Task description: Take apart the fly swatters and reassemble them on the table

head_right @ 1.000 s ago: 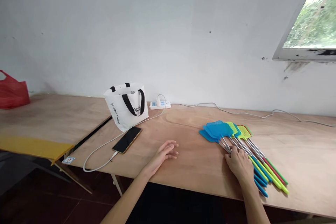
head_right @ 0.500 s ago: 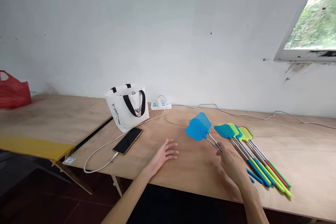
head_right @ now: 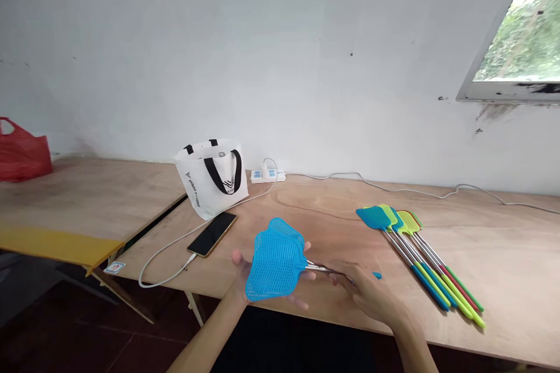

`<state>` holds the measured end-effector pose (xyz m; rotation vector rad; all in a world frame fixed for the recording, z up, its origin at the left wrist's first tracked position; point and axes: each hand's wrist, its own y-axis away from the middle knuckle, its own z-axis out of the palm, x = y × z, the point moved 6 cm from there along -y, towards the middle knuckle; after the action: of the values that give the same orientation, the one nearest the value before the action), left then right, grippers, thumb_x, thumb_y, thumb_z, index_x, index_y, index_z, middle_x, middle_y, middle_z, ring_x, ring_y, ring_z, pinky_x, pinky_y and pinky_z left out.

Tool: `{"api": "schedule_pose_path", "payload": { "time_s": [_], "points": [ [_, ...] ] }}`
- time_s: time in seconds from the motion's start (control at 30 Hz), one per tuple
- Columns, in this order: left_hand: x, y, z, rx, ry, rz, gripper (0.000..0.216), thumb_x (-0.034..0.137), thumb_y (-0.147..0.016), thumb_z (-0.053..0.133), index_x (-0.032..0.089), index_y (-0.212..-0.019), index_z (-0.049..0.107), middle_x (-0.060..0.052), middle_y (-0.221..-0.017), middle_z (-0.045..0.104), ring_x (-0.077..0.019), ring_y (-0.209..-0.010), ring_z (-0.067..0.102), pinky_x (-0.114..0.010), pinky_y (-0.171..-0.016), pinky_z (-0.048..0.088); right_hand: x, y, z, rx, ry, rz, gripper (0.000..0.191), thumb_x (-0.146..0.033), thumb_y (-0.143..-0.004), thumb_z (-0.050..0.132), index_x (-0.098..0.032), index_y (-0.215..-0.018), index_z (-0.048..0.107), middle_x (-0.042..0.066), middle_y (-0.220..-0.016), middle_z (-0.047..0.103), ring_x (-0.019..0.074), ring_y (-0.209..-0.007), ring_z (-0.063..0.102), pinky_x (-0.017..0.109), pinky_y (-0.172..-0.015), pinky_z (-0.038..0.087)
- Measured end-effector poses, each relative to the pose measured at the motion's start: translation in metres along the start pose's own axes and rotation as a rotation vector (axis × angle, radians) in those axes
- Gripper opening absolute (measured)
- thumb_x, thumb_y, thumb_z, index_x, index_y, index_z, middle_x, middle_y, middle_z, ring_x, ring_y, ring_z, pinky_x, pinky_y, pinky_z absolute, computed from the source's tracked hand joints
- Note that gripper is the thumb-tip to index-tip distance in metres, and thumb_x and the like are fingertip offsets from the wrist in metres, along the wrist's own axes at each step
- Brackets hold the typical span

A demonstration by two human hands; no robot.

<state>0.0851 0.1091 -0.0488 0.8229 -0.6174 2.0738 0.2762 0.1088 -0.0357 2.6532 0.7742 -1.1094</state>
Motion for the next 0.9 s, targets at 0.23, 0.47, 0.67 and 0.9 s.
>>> {"api": "schedule_pose_path", "payload": {
  "time_s": [0.23,0.47,0.67,0.9],
  "points": [
    [-0.009,0.001,-0.019,0.166,-0.048,0.058,0.118,0.092,-0.039,0.072,0.03,-0.138,0.051,-0.018,-0.145,0.052,-0.0481,-0.129,0.05,-0.063,-0.089,0.051,-0.003,-0.005,0.001,0.034,0.054,-0.068,0.043,-0.03,-0.1,0.04,-0.033,-0.136,0.064,0.004,-0.127,0.071,0.0255,-0.118,0.065,0.042,-0.101,0.052],
    [-0.015,0.0,-0.017,0.1,-0.053,0.013,0.116,0.071,-0.036,0.091,0.033,-0.139,0.051,-0.016,-0.14,0.057,-0.0463,-0.128,0.053,-0.06,-0.09,0.052,0.021,-0.003,0.004,0.067,0.116,-0.031,0.048,-0.021,-0.097,0.039,-0.035,-0.136,0.063,0.002,-0.133,0.068,0.0236,-0.122,0.063,0.041,-0.101,0.051],
    [-0.014,-0.01,-0.01,0.084,-0.017,0.101,0.097,0.051,-0.054,0.09,0.03,-0.138,0.047,-0.016,-0.135,0.056,-0.0374,-0.113,0.062,-0.048,-0.082,0.053,0.009,-0.009,0.012,0.113,0.275,-0.09,0.044,-0.02,-0.097,0.039,-0.029,-0.131,0.065,0.007,-0.125,0.071,0.0259,-0.114,0.066,0.042,-0.094,0.053],
    [-0.006,-0.012,-0.003,0.127,0.162,0.19,0.072,0.062,-0.066,0.08,0.026,-0.123,0.055,-0.015,-0.141,0.052,-0.0265,-0.096,0.061,-0.036,-0.071,0.05,-0.011,-0.026,0.035,0.254,0.415,-0.306,0.043,-0.018,-0.101,0.035,-0.024,-0.139,0.054,0.009,-0.109,0.072,0.0241,-0.098,0.068,0.037,-0.082,0.053]
  ]
}}
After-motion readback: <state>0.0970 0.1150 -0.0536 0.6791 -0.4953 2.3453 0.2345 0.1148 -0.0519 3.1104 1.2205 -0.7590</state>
